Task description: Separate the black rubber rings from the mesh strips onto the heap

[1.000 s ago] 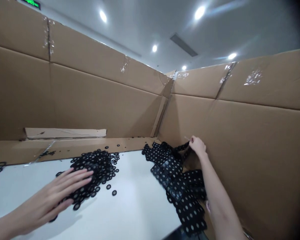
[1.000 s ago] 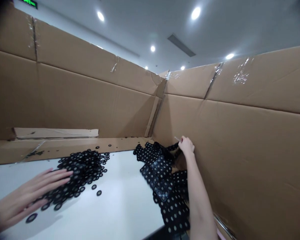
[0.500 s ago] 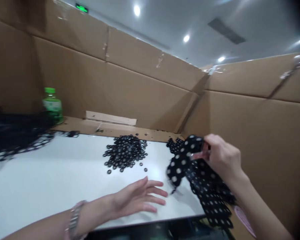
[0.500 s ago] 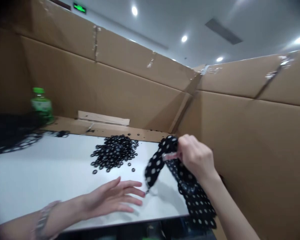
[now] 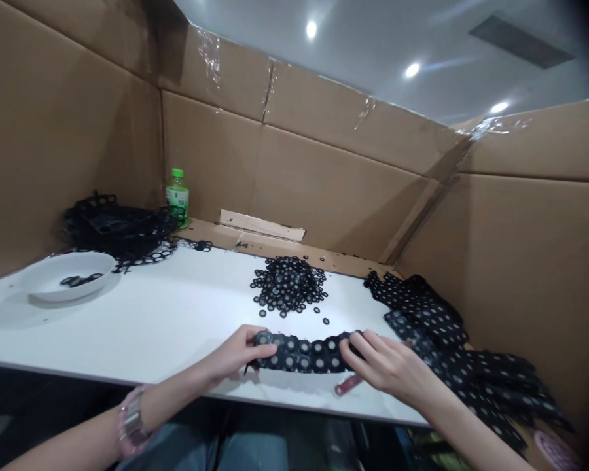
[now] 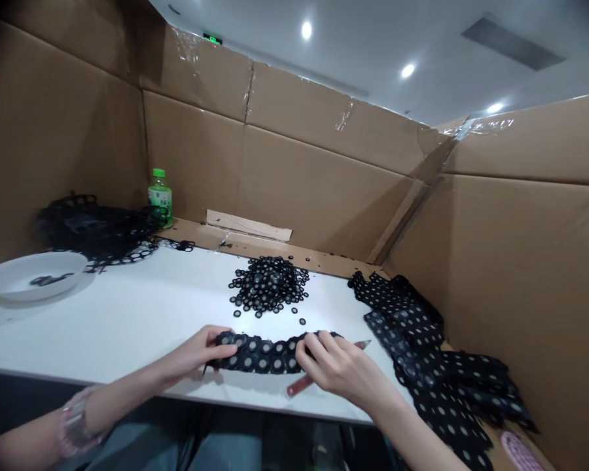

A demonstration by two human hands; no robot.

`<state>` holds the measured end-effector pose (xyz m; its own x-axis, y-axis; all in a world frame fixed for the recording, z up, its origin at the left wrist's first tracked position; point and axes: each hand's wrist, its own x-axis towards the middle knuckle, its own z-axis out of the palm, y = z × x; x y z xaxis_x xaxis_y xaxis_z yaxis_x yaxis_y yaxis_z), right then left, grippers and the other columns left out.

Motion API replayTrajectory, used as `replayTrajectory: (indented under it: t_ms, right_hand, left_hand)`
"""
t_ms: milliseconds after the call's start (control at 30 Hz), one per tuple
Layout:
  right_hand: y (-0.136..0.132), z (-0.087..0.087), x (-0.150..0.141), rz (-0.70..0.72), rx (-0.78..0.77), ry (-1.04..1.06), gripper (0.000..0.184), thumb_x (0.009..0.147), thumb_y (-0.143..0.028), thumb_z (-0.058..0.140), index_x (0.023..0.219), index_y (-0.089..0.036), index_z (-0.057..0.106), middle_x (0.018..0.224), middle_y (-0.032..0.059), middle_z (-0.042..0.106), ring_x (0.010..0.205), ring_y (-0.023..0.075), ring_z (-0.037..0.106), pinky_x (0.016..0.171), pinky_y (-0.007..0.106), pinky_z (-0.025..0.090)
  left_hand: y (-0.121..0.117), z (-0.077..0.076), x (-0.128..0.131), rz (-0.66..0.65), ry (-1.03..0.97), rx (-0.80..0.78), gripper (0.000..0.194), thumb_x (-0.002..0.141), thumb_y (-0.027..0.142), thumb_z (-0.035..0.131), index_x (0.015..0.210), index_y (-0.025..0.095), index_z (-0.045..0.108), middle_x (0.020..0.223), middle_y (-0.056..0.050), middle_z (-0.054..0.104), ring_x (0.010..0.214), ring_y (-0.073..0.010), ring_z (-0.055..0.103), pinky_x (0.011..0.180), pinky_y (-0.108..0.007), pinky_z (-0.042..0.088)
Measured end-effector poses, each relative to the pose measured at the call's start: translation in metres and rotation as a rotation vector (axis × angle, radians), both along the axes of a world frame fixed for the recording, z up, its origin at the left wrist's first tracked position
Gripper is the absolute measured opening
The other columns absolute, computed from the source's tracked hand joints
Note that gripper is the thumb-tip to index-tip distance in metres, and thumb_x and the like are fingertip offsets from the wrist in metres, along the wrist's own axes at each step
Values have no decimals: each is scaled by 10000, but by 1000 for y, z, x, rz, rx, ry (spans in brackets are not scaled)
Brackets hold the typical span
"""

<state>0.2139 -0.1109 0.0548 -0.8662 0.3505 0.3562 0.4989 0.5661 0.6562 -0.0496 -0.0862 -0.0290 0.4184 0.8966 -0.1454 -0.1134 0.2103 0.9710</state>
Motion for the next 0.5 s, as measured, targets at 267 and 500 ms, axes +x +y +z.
replayTrajectory:
  t_ms: [267,500]
  right_hand:
    - [22,-28,-50,234,-581,870,182,868,-265,367,885,-199,535,779,52,549,675,156,531,538,270,434]
    - [52,-65,-153,266,-1384,2031,392,861,-505,264,700,-206,459,417,-65,376,341,79,348,327,170,245]
  left_hand:
    - [12,-9,-54,-105,324,142,291,698,415,582,672,129,535,584,10,513,550,-124,491,522,-224,391]
    - [19,-15,-63,-113,574,352,287,762,384,486,623,135,513,529,19,477,508,-121,457,491,-215,320]
